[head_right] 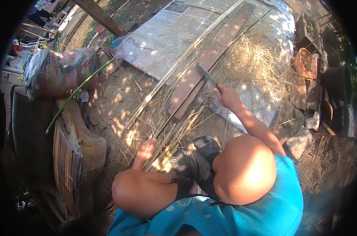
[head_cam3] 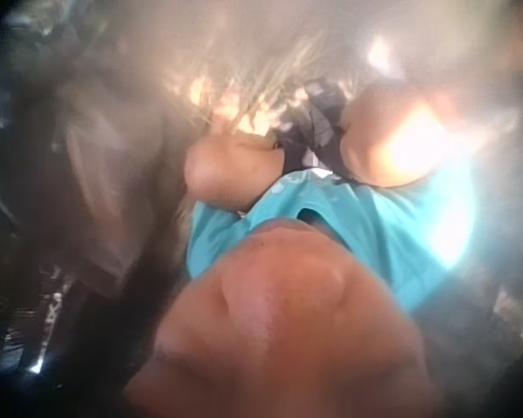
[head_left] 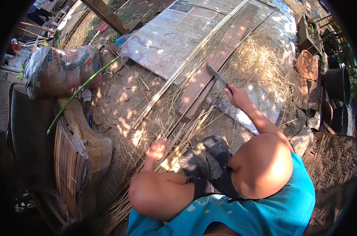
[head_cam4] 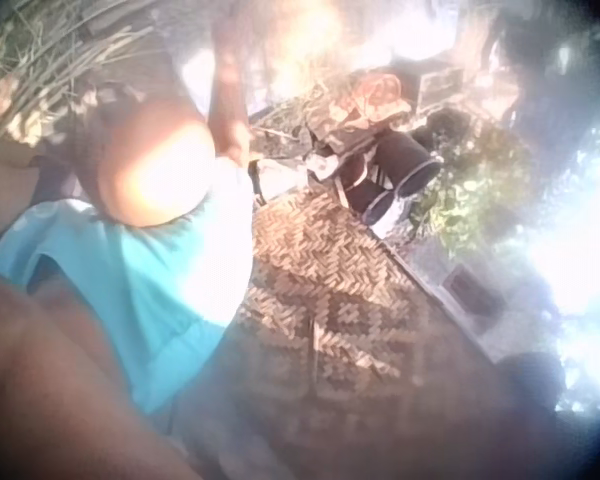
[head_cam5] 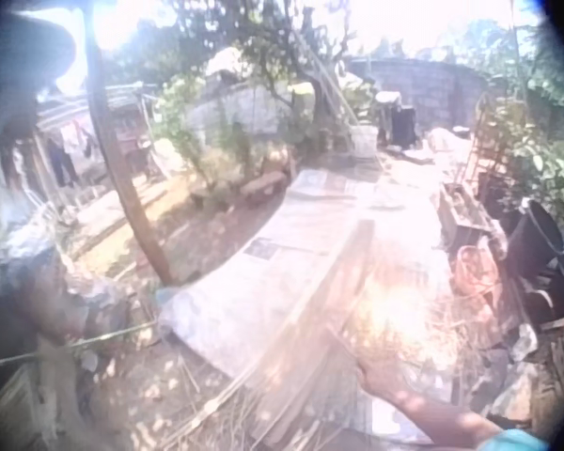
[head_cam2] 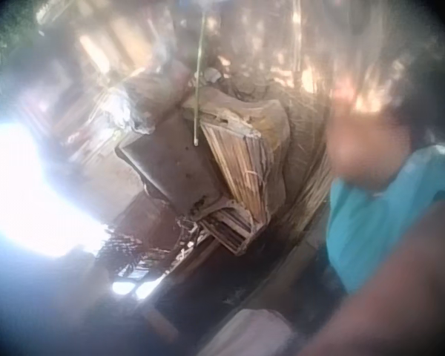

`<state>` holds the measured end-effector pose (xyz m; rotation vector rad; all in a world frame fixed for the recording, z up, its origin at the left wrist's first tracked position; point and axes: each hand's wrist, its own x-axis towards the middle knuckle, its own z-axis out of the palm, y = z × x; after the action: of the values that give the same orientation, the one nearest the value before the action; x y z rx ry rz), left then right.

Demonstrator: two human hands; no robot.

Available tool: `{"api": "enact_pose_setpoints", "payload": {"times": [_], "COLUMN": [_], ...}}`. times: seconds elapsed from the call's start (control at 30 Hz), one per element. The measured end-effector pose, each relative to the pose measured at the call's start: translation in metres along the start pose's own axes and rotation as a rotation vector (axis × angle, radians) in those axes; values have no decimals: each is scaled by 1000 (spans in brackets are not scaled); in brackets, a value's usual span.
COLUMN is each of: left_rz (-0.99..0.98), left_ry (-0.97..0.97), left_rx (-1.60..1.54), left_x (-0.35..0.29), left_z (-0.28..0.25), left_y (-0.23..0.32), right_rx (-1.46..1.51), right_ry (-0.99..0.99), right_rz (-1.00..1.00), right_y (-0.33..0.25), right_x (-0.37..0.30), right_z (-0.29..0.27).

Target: The person sits on the ground and uses a knife to split long bamboo strips into thinner pieces. They repeatedly scrape the strips against a wooden board, gather the processed pieces, and bundle them together.

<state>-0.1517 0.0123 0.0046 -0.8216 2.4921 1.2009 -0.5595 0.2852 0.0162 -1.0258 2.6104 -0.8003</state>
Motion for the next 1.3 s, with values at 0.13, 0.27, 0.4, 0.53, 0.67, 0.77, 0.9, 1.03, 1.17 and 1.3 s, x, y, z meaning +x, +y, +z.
{"api": "enact_pose_setpoints", "payload": {"times": [0.13, 0.27, 0.4, 0.53, 0.67, 0.77, 0.9, 1.03, 1.17, 1.3], "left_rz": [94, -196, -393, -116, 121, 295, 60, 47, -335, -586], "left_ry": [258, 84, -6, 217, 303, 350, 213, 190, 90, 13], "left_rx": [26, -3, -46, 104, 458, 642, 320, -141, -319, -336], "left_x": [-24, -77, -95, -48, -14, -47, -58, -54, -75, -129], "left_z": [12, -5, -25, 16, 25, 22, 19, 19, 7, -14], "left_y": [-14, -72, -71, -13, -9, -53, -29, -66, -60, -105], "right_rx": [25, -98, -202, -34, 23, 63, -202, 8, -41, -96], "right_ry": [-543, -27, 218, 50, -399, -72, 208, 23, -414, -138], "right_rz": [-390, -19, 286, 42, -375, -68, 162, -11, -417, -126], "right_y": [-99, 9, 117, 16, -93, -26, 85, -8, -71, -2], "right_x": [-85, 14, 53, -16, -105, -53, 27, 14, -81, -20], "right_z": [62, 12, -67, 12, 63, 43, -34, 13, 54, 26]}}
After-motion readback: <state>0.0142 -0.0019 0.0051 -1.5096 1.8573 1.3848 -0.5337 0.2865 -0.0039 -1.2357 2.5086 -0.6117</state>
